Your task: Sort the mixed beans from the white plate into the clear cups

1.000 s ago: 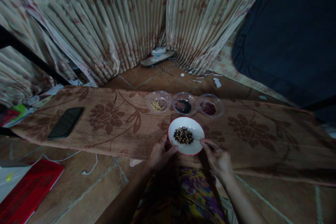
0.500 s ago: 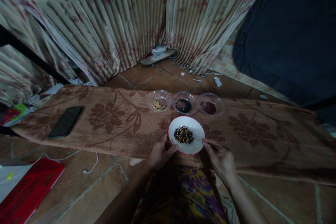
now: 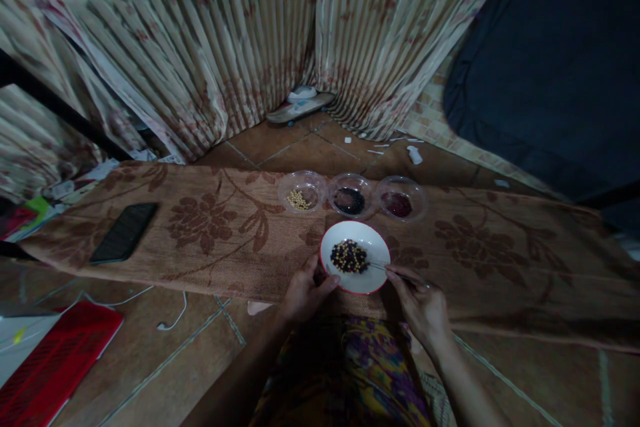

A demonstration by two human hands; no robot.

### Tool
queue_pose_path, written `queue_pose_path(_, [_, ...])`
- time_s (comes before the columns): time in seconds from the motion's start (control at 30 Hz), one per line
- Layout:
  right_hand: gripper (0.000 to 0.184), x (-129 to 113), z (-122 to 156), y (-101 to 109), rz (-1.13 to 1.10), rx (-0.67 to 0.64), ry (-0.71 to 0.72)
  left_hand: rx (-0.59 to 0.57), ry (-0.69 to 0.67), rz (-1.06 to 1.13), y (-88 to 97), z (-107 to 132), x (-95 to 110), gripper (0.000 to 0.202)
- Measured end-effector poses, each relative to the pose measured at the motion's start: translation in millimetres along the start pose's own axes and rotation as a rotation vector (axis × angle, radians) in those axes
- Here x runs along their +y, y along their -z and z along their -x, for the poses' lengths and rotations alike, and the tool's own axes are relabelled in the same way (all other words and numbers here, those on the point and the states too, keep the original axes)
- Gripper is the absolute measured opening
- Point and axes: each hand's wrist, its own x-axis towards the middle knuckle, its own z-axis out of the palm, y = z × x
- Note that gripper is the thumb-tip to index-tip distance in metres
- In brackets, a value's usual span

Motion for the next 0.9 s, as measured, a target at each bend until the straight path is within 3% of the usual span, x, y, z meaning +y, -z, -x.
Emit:
queue_pose_path(0.67, [0.034, -1.0, 3.5, -1.0, -0.023, 0.036, -0.075, 0.007, -0.003, 0.021, -2.2, -0.6, -3.6, 0.054])
queue_pose_path(0.9, [0.036, -3.4, 0.7, 0.2, -0.044, 0.047, -0.086, 0.004, -0.011, 0.057, -2.1, 0.4, 4.2, 0.051])
